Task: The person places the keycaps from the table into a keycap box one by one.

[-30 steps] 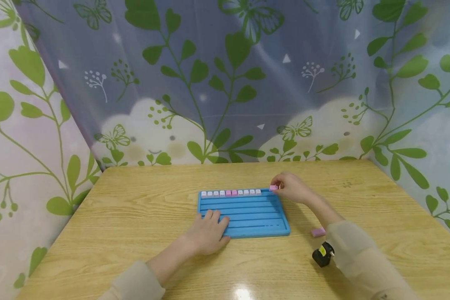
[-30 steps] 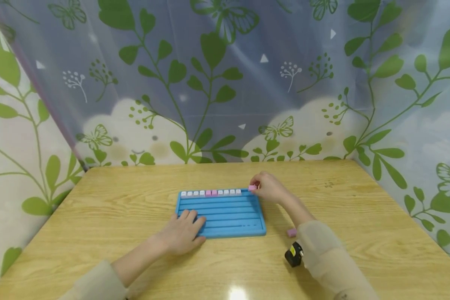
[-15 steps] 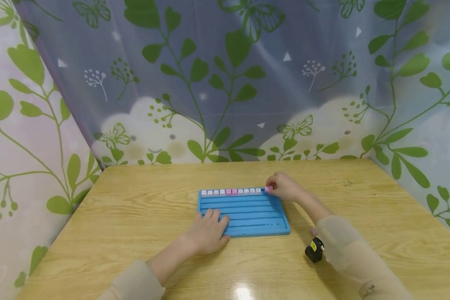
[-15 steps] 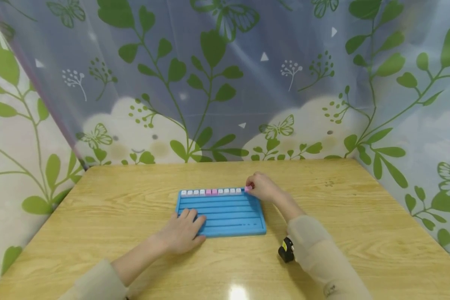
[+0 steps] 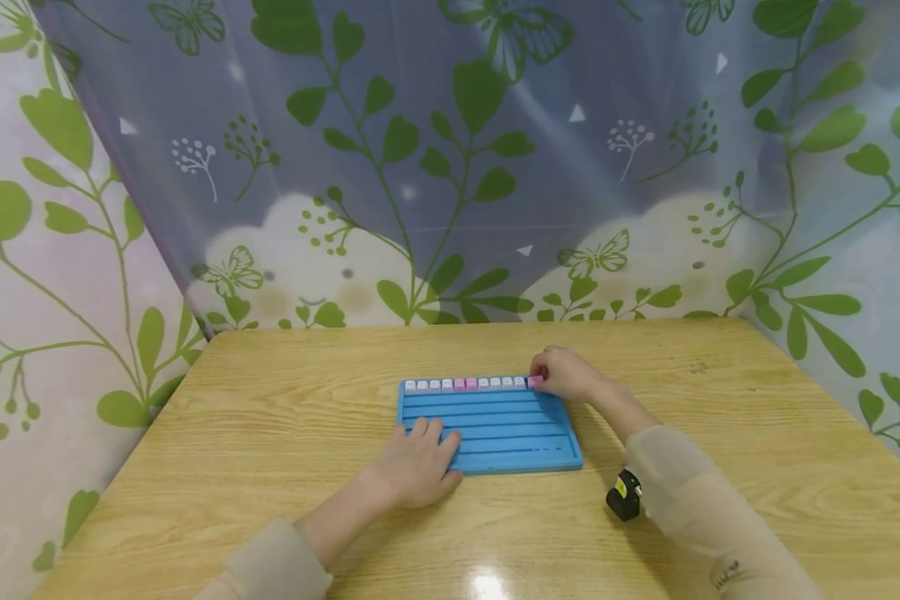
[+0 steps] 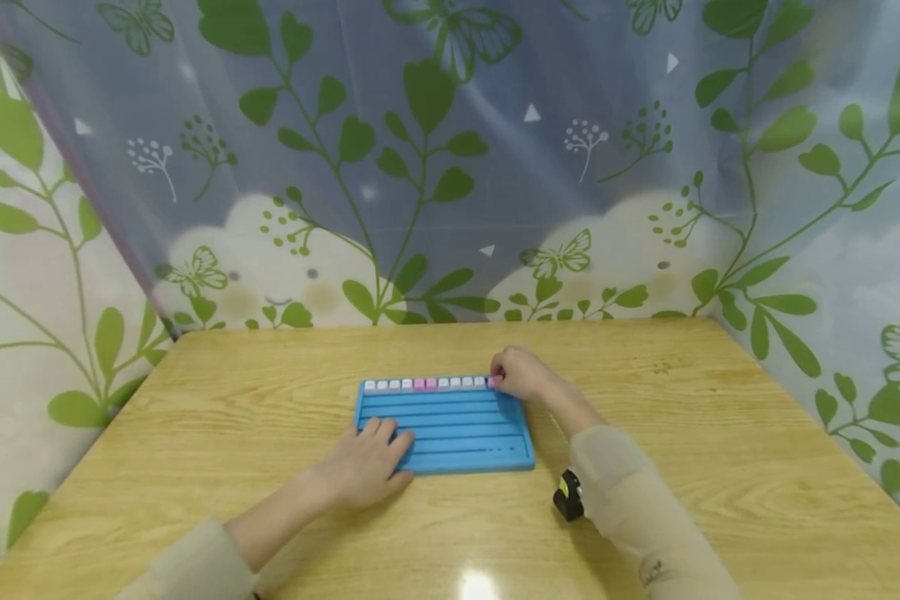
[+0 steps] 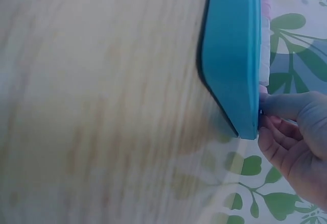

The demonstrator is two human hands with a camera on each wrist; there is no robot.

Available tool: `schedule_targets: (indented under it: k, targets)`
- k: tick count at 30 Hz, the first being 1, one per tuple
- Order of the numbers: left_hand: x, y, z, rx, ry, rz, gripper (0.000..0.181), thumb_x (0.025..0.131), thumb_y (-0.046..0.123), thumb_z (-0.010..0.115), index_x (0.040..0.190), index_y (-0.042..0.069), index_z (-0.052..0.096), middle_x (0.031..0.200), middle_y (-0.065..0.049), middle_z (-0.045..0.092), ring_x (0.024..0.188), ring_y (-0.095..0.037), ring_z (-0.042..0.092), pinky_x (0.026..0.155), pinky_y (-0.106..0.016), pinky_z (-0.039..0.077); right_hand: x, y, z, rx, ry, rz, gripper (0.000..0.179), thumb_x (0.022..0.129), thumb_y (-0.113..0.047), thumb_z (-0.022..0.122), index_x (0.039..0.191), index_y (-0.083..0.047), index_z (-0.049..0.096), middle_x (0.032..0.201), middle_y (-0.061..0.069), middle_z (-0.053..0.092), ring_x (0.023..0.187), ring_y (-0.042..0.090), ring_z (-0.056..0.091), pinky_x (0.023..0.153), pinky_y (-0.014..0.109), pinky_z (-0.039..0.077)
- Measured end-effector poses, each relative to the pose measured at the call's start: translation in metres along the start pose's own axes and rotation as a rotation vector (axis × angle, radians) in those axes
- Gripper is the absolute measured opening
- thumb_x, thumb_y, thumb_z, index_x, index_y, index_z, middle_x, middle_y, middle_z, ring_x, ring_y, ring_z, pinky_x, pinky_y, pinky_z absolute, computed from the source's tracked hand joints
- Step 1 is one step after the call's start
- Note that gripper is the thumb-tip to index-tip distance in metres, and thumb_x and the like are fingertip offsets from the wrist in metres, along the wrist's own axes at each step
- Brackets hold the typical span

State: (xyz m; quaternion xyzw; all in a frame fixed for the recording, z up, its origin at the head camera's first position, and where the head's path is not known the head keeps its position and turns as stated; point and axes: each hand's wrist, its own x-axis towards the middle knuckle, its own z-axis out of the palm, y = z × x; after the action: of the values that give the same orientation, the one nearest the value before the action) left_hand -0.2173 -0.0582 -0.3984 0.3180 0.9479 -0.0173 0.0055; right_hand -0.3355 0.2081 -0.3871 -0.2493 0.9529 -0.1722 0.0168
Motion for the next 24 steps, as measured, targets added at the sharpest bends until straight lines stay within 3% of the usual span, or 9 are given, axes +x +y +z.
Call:
schedule_targets:
  k: [24]
  targets:
    - [0.0018, 0.0006, 0.0009, 0.000, -0.013, -0.017, 0.049, 0.094, 0.044, 0.047, 0.128, 0.009, 0.046, 0.119, -0.015, 0.047, 0.113, -0.031, 0.042, 0.090, -0.054, 0.036, 0.0032, -0.0026, 0.0006, 0.011, -0.023, -0.005, 0.006, 0.084, -0.005, 0.065, 0.089, -0.001, 0.064, 0.082, 0.006, 0.056, 0.078, 0.021, 0.049, 0.070, 0.034, 0.045]
